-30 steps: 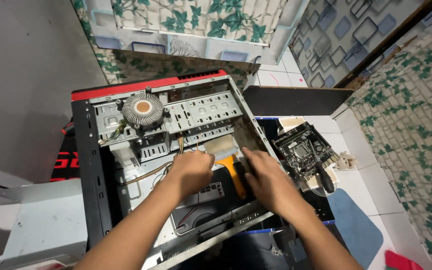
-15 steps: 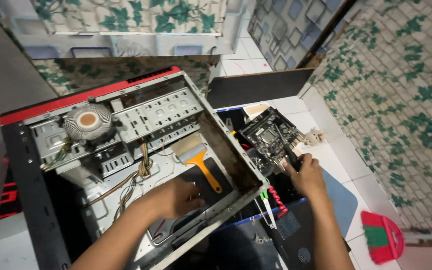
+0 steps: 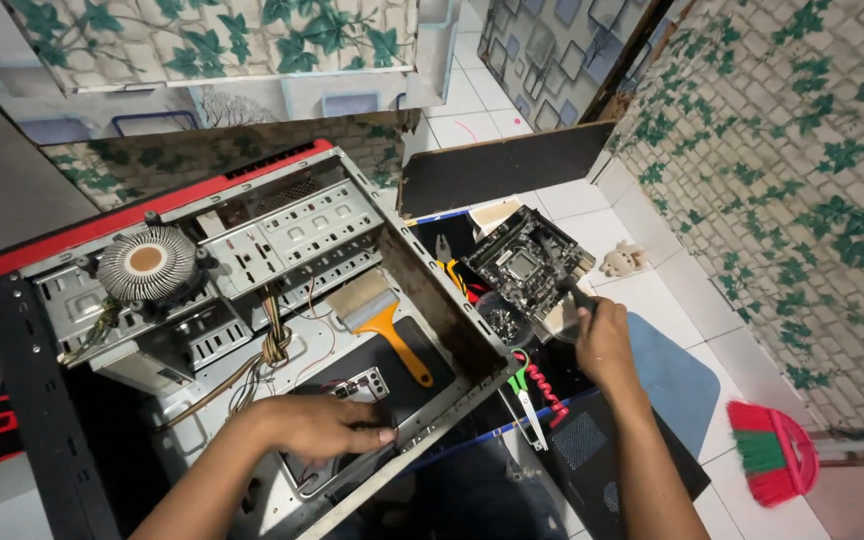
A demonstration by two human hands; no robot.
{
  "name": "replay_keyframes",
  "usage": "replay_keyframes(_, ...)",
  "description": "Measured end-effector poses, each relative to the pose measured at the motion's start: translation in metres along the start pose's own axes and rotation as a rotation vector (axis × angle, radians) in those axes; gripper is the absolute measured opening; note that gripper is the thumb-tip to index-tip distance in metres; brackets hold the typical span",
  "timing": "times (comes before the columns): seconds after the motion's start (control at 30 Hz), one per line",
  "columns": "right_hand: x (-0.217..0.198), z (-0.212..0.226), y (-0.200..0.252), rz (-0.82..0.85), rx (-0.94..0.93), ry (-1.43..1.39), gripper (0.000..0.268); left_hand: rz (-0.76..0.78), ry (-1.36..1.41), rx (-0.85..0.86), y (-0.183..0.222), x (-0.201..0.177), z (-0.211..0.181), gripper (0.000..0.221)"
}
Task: Removing a metal plate from a computer case using a screwdriver and cleaning the area with a brush.
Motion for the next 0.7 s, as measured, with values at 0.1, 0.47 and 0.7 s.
replay_keyframes(0.1,0.003,-0.042,0.005,-0.019,-0.014,-0.196,0.048,0.091,0.137,0.045,-0.013,0.008,0.007,0.071)
replay_keyframes(0.47,0.042,-0.017,0.198,0.605,0.172,-1.379,0.069,0.120,0.263,0.191,0.025,0.004,-0.028,0.083)
replay_keyframes(0.7,0.097,0.050,0.307,1.399,-0.142,-1.264,0.061,0.083,0.316,0.203,0.019,0.004,-0.030,0.086)
Point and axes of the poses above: each hand's wrist, its own y-axis away from the middle knuckle, its own x-axis out of the palm, z = x × y, the point moved 9 cm from there along -y, towards the middle knuckle, and after that the axes turned 5 degrees about z, right-handed, at the moved point
